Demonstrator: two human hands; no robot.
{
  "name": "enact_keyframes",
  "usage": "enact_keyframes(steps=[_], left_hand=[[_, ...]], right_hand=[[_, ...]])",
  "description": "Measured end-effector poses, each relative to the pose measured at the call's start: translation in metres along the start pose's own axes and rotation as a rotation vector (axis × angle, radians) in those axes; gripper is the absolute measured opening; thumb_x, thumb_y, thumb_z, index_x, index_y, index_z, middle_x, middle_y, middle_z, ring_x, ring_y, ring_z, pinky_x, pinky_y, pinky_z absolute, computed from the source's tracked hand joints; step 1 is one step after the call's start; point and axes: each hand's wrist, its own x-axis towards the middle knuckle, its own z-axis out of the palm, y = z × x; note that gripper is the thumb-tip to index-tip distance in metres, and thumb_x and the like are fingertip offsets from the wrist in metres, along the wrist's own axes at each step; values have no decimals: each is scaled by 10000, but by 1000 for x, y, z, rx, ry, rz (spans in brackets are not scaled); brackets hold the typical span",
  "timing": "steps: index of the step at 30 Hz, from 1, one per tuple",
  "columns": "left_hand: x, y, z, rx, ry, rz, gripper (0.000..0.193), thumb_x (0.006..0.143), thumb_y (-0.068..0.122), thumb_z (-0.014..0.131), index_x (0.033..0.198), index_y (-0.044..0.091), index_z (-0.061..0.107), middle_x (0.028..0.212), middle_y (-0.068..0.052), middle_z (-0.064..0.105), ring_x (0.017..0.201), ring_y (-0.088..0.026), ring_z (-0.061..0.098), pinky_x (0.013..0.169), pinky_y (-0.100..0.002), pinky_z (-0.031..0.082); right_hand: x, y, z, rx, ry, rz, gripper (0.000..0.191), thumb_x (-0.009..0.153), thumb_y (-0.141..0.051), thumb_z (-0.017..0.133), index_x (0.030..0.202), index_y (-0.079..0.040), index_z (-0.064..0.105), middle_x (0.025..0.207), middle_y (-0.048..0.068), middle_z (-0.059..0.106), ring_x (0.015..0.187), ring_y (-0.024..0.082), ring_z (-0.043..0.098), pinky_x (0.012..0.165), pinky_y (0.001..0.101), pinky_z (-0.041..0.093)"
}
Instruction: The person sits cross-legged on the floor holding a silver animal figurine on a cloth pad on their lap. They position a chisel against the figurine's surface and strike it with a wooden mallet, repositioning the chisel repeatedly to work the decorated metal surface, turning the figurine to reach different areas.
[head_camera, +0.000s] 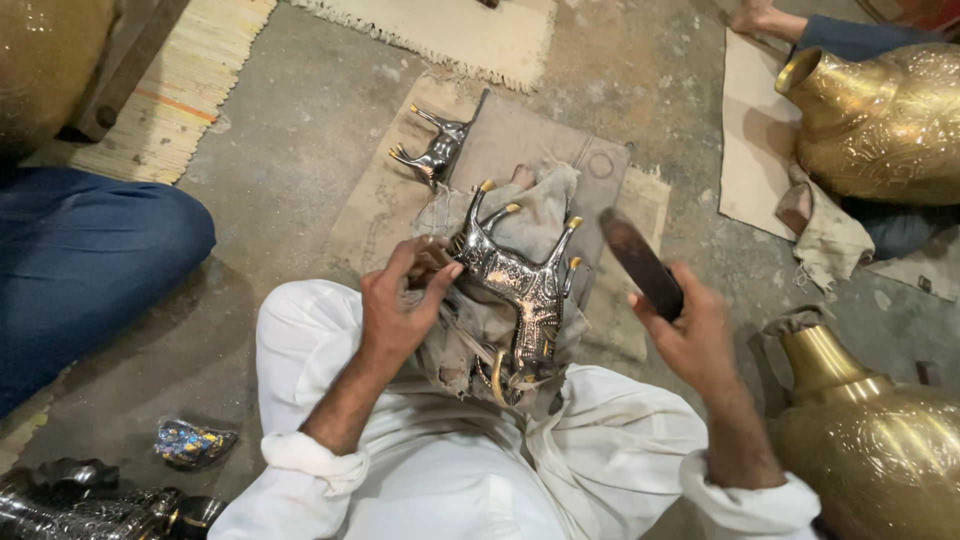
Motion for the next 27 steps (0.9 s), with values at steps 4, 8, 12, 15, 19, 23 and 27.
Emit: enact_keyframes(steps=[4, 8, 12, 15, 19, 23, 27], left_hand=[[1, -10, -20, -200, 25, -329, 314, 942, 31, 737, 1224, 11, 601, 892, -95, 765, 794, -102, 721, 690, -241, 593], [5, -15, -33, -349, -18, -525, 354, 942, 24, 699, 1266, 16, 555, 874, -103, 767, 779, -114, 746, 672, -248, 620], [14, -6, -32, -325, -83, -506, 395, 924, 12, 716, 1294, 17, 574, 864, -111, 755, 761, -122, 729, 664, -255, 624], [28, 4, -18, -259, -138, -432, 401, 914, 30, 743, 1287, 20, 595, 883, -96, 762, 793, -100, 732, 659, -251, 615], [54, 16, 7, -44, -204, -332, 399, 895, 83, 787, 1259, 42, 629, 816, -72, 780, 731, -97, 725, 604, -243, 583], [71, 25, 21, 72, -243, -112, 403, 897, 130, 817, 1252, 57, 637, 839, -76, 780, 762, -98, 763, 640, -242, 600], [72, 26, 19, 245, -289, -333, 417, 893, 183, 819, 1264, 103, 647, 720, -122, 765, 555, -179, 609, 534, -336, 454]], right_hand=[[-46, 62, 80, 635, -52, 335, 327, 852, -131, 783, 1128, -12, 653, 740, 11, 614, 640, 96, 557, 575, 268, 433], [-111, 86, 145, 910, -149, 818, 317, 849, -93, 743, 1140, -25, 638, 734, 31, 644, 592, 125, 576, 539, 302, 457], [-140, 88, 165, 948, -275, 840, 293, 840, -70, 755, 1100, 10, 646, 757, 62, 698, 592, 135, 598, 562, 295, 484], [-132, 88, 158, 1014, -309, 852, 250, 884, -105, 737, 1074, 15, 630, 754, 56, 659, 597, 144, 592, 554, 310, 484], [-109, 80, 147, 1146, -232, 926, 250, 922, -152, 663, 1118, -8, 606, 787, 69, 649, 664, 172, 633, 601, 334, 519], [-93, 75, 137, 1244, -169, 819, 394, 924, -161, 645, 1310, -91, 600, 783, 45, 605, 690, 142, 611, 624, 304, 520], [-94, 80, 137, 1146, -194, 784, 439, 929, -149, 675, 1350, -41, 607, 793, 27, 605, 698, 130, 595, 638, 302, 507]])
